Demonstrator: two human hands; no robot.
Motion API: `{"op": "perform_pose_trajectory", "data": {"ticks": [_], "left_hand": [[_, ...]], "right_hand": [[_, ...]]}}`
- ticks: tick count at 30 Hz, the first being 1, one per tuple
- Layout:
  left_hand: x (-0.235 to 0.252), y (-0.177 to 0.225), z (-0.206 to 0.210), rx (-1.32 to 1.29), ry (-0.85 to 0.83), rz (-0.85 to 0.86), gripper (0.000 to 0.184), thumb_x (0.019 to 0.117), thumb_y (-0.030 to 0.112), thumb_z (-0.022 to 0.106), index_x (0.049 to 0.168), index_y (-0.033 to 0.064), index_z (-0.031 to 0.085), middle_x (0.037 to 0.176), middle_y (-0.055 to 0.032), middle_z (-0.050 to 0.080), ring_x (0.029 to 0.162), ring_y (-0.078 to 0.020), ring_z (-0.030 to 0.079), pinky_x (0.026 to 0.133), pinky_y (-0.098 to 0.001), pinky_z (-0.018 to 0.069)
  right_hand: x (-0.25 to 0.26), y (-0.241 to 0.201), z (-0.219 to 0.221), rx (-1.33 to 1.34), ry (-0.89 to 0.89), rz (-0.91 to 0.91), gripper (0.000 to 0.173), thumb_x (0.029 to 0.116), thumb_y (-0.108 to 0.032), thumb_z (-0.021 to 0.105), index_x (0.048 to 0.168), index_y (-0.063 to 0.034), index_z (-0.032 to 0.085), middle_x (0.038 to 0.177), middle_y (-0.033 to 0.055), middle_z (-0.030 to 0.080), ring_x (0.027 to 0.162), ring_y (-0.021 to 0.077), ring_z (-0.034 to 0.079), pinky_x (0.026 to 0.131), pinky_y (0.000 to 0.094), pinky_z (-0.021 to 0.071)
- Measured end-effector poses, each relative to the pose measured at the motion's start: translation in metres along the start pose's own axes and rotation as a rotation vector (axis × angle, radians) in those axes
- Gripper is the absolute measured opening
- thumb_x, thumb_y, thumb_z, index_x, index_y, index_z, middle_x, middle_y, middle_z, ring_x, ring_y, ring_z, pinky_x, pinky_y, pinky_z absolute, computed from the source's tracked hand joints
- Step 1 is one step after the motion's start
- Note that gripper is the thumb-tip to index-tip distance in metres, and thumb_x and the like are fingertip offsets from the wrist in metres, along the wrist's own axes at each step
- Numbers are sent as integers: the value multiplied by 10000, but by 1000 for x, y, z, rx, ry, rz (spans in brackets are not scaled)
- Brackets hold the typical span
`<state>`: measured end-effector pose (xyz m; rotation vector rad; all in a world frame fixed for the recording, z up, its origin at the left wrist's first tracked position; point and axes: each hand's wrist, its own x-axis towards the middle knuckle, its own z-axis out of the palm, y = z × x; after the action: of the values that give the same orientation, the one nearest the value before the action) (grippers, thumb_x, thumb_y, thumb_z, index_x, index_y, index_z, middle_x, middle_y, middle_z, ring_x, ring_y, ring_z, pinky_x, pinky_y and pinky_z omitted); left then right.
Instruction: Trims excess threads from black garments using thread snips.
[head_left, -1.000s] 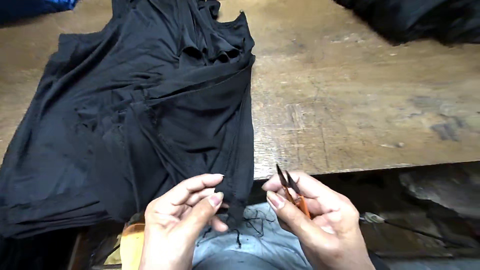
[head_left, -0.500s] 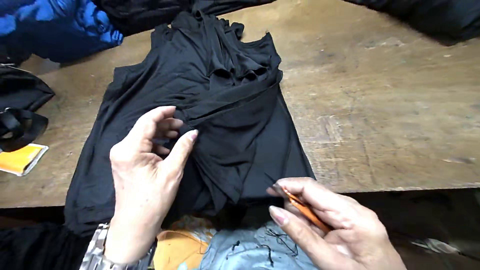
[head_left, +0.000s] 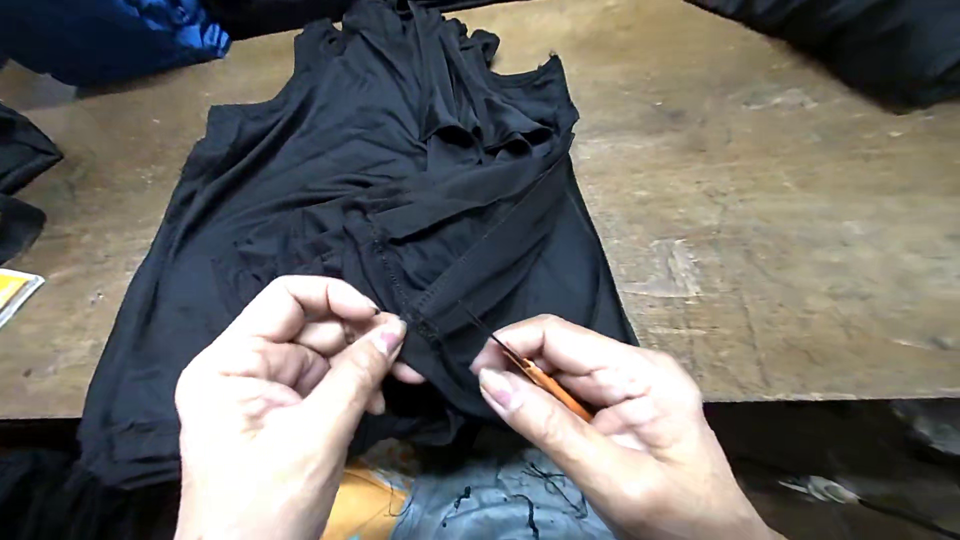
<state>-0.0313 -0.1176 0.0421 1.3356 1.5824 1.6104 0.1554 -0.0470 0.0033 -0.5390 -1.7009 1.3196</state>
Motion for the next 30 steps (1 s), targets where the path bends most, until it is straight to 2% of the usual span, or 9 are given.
{"op": "perform_pose_trajectory", "data": {"ticks": [3,6,9,11,14,16,18,20,30], "left_hand": [[-11,1,7,-66,-14,-43,235,874,13,726,1071,100,633,852,-59,711,609,-132,670,518,-239,581],[-16,-3,12,-101,-22,-25,269,852,-6,737,1071,105,628,817,-52,708,618,-141,681,544,-250,599],[-21,-6,17,-142,-14,-29,217,873,0,713,1047,114,650,859,-54,711,625,-122,671,549,-231,588],[-25,-9,21,-207,-17,-49,162,905,10,692,1034,105,670,880,-72,725,643,-123,686,563,-233,592],[-31,-12,29,-316,19,-107,123,927,-13,654,1014,74,665,895,-104,711,629,-143,680,583,-260,610],[-33,-13,34,-404,46,-154,121,932,-33,630,1006,61,646,881,-115,711,617,-142,683,580,-263,610],[-35,-13,39,-482,56,-182,126,941,-56,597,1011,45,623,877,-133,705,623,-158,692,587,-278,616],[-36,-11,43,-501,68,-207,134,944,-70,575,1012,38,613,871,-135,707,625,-167,700,591,-287,622],[-42,-5,49,-487,51,-216,138,950,-75,594,1039,30,586,882,-156,730,655,-208,735,626,-327,647]], "right_hand": [[5,-3,7,33,29,9,161,892,-134,774,993,-44,688,658,-72,529,541,-36,442,471,102,375],[7,-2,6,-107,51,-73,47,893,-31,697,937,-37,682,722,-47,620,612,-10,566,528,120,492],[3,0,0,-215,45,-170,22,889,-18,671,903,-34,678,754,-36,634,658,-12,583,564,117,501],[-4,3,-7,-238,-14,-175,80,948,-124,667,930,-46,675,793,-35,645,695,-24,588,596,115,502],[-19,5,-19,-254,-8,-73,361,1076,-390,520,1128,-70,679,861,-58,630,728,-47,561,632,120,479],[-27,8,-25,-326,71,-66,408,1110,-383,426,1193,-77,683,863,-48,621,709,-36,539,617,130,457],[-33,10,-33,-495,99,-134,400,1121,-339,394,1185,-63,677,888,-11,647,756,-8,583,664,148,489],[-36,9,-37,-605,76,-181,424,1126,-332,366,1172,-37,667,847,32,619,740,44,577,658,182,477],[-35,13,-29,-726,88,-312,406,1111,-320,400,1104,-37,692,804,22,637,718,44,574,615,180,452]]}}
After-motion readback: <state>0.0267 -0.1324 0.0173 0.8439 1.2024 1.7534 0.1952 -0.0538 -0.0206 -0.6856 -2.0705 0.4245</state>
